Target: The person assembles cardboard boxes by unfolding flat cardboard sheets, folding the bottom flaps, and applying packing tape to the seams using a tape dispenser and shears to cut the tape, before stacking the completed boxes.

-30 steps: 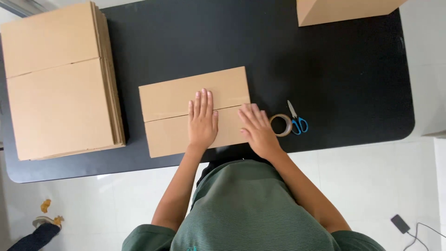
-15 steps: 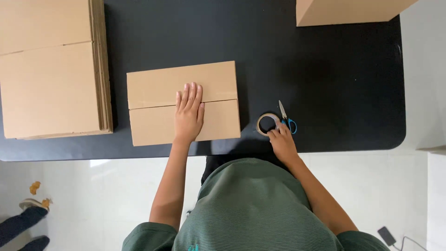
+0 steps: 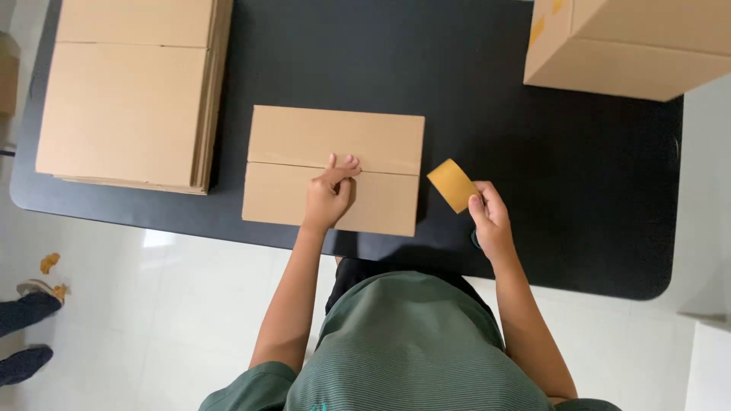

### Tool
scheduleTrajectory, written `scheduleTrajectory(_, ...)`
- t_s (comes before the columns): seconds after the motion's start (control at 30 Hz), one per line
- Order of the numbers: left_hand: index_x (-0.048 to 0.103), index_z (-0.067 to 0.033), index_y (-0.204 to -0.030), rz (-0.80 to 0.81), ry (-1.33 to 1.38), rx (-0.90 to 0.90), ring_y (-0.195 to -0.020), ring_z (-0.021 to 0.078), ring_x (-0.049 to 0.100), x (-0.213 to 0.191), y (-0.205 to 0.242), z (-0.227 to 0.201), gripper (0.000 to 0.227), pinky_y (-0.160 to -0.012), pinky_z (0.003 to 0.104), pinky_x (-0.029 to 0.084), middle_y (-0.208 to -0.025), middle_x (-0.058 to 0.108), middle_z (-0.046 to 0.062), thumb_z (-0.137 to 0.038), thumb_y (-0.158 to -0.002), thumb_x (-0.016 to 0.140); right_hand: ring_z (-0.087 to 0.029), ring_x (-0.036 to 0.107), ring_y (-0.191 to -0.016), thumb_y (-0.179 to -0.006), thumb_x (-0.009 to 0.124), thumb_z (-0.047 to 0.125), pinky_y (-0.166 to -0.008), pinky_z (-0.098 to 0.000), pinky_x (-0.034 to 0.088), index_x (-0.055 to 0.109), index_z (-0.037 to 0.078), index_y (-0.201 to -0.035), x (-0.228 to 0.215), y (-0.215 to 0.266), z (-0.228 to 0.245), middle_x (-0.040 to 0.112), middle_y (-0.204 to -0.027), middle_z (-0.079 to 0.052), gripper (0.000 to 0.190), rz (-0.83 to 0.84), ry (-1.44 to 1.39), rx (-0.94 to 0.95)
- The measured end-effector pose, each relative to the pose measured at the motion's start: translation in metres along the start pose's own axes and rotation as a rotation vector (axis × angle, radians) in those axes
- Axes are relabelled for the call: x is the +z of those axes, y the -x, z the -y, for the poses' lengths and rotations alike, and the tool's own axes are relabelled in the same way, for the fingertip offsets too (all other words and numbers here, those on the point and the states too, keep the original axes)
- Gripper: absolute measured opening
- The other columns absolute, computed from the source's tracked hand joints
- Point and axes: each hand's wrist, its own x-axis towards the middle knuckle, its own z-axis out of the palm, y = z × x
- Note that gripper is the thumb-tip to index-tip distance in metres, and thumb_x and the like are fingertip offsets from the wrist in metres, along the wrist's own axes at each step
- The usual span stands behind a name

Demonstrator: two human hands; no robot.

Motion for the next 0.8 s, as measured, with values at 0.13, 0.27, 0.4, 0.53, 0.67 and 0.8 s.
scheduleTrajectory(0.13, 0.072, -0.0095, -0.084, 0.003, 0.087, -0.075, -0.097, 0.016, 0.062, -0.01, -0.002, -0.004, 0.03, -0.105, 0.031, 0.031, -0.09, 0.069, 0.006, 0.008, -0.074, 0.05, -0.015, 0.048, -0.086, -0.094, 0.042, 0.016, -0.083, -0.0308, 0.04, 0.053, 0.004, -0.108, 0.039, -0.033, 0.003, 0.051, -0.088, -0.006, 0.022, 0.116, -0.096, -0.056)
scheduleTrajectory(0.27, 0.068, -0.0076, -0.095, 0.035, 0.151, -0.15, -0.103, 0.0204, 0.06, -0.017, -0.006, -0.006, 0.028, -0.105, 0.034, 0.033, -0.099, 0.067, 0.009, 0.003, -0.08, 0.047, -0.019, 0.045, -0.088, -0.095, 0.041, 0.014, -0.082, -0.0343, 0.039, 0.051, 0.004, -0.106, 0.089, -0.07, 0.011, 0.044, -0.09, -0.008, 0.019, 0.309, 0.032, -0.147)
scheduleTrajectory(0.4, 0.05, 0.0065, -0.114, 0.031, 0.366, -0.199, -0.12, 0.0369, 0.042, -0.024, -0.007, -0.007, 0.035, -0.103, 0.045, 0.034, -0.122, 0.051, 0.025, 0.006, -0.081, 0.039, -0.021, 0.046, -0.087, -0.097, 0.039, 0.016, -0.078, -0.0352, 0.041, 0.052, 0.003, -0.105, 0.118, -0.095, 0.008, 0.044, -0.091, -0.01, 0.02, 0.377, 0.104, -0.173)
scheduleTrajectory(0.53, 0.049, 0.004, -0.117, -0.027, 0.541, -0.291, -0.126, 0.0319, 0.036, -0.03, -0.006, 0.002, 0.036, -0.105, 0.037, 0.033, -0.128, 0.047, 0.021, 0.006, -0.083, 0.038, -0.022, 0.048, -0.085, -0.096, 0.038, 0.016, -0.071, -0.0346, 0.047, 0.052, 0.002, -0.107, 0.13, -0.099, 0.017, 0.044, -0.089, -0.011, 0.022, 0.409, 0.128, -0.095)
scheduleTrajectory(0.67, 0.059, 0.0017, -0.108, -0.175, 0.734, -0.507, -0.107, 0.0203, 0.05, -0.029, -0.01, -0.004, 0.03, -0.098, 0.037, 0.041, -0.1, 0.062, 0.014, -0.005, -0.089, 0.037, -0.03, 0.047, -0.09, -0.097, 0.038, 0.019, -0.085, -0.0406, 0.039, 0.049, 0.004, -0.109, 0.144, -0.106, 0.032, 0.044, -0.092, -0.014, 0.022, 0.44, 0.247, -0.14)
scheduleTrajectory(0.8, 0.061, 0.0024, -0.106, -0.344, 1.027, -0.819, -0.089, 0.0145, 0.055, -0.029, -0.004, 0.008, 0.03, -0.088, 0.031, 0.048, -0.094, 0.059, 0.008, -0.013, -0.094, 0.038, -0.033, 0.047, -0.086, -0.097, 0.038, 0.02, -0.083, -0.0418, 0.038, 0.051, 0.006, -0.102, 0.165, -0.111, 0.051, 0.044, -0.085, -0.013, 0.02, 0.463, 0.359, -0.185)
